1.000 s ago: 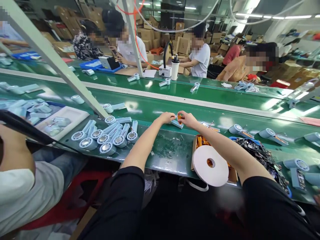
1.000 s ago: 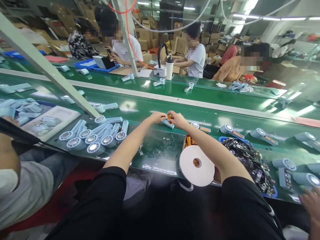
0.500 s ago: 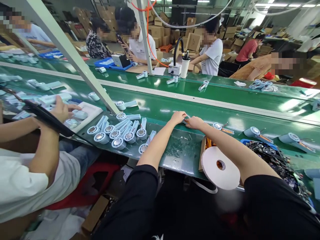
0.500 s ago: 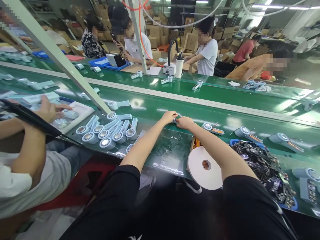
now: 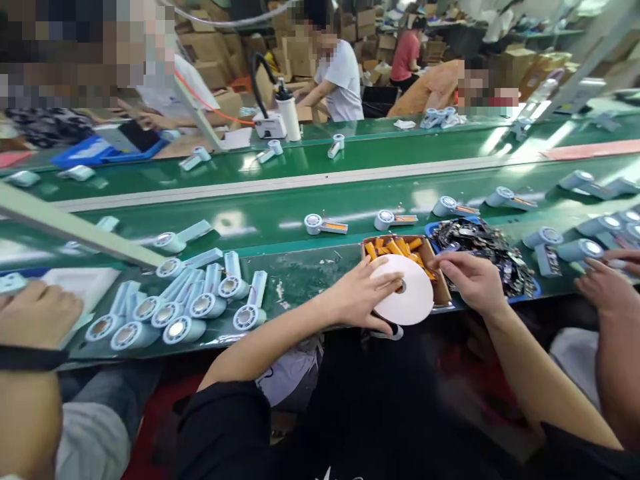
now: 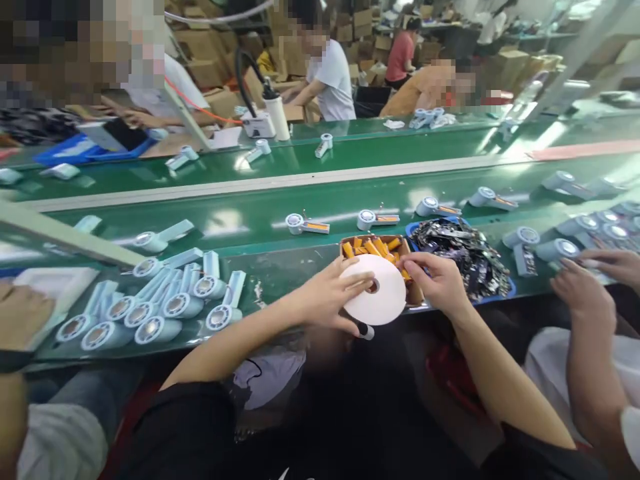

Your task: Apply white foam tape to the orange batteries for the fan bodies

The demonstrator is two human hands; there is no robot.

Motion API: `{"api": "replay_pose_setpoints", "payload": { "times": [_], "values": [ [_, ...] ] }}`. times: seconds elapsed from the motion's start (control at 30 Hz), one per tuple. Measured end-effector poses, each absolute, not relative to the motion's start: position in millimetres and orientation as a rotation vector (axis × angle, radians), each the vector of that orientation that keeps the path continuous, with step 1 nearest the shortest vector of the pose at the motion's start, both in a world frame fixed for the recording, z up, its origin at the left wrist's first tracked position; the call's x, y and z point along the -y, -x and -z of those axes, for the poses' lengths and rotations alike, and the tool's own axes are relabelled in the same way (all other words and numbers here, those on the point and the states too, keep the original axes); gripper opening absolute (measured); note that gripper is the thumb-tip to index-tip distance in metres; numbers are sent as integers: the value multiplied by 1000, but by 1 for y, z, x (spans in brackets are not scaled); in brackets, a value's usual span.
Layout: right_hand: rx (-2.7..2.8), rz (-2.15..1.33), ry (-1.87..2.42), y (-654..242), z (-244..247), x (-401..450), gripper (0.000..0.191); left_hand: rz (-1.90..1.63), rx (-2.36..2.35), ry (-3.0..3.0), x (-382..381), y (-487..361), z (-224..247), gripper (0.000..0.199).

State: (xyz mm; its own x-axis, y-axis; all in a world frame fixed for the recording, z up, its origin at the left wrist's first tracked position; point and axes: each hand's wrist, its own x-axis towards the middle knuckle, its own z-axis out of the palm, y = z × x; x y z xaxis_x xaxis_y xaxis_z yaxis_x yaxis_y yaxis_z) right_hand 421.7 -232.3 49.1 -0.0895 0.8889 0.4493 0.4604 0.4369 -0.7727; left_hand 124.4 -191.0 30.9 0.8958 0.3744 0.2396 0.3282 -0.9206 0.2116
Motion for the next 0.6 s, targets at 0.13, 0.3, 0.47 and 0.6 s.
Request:
{"api": "replay_pose_setpoints", "payload": {
  "times": [0.13,0.3,0.47,0.6],
  "values": [
    [1406,-617,1253,-449,-20,289,19,-198,-679,-2887,224,-139,-26,85],
    [1375,-1081,1146,-421,-8,310,48,-612,-884,-2806,241,-128,-31,83],
    [1912,-1328,979,-365,-2,313,45,-958,-1203,-2712,252,-101,-17,70],
    [2646,-849,969,-349,-7,299,35,-1177,-1591,-2337,256,-65,5,79]
  ]
}}
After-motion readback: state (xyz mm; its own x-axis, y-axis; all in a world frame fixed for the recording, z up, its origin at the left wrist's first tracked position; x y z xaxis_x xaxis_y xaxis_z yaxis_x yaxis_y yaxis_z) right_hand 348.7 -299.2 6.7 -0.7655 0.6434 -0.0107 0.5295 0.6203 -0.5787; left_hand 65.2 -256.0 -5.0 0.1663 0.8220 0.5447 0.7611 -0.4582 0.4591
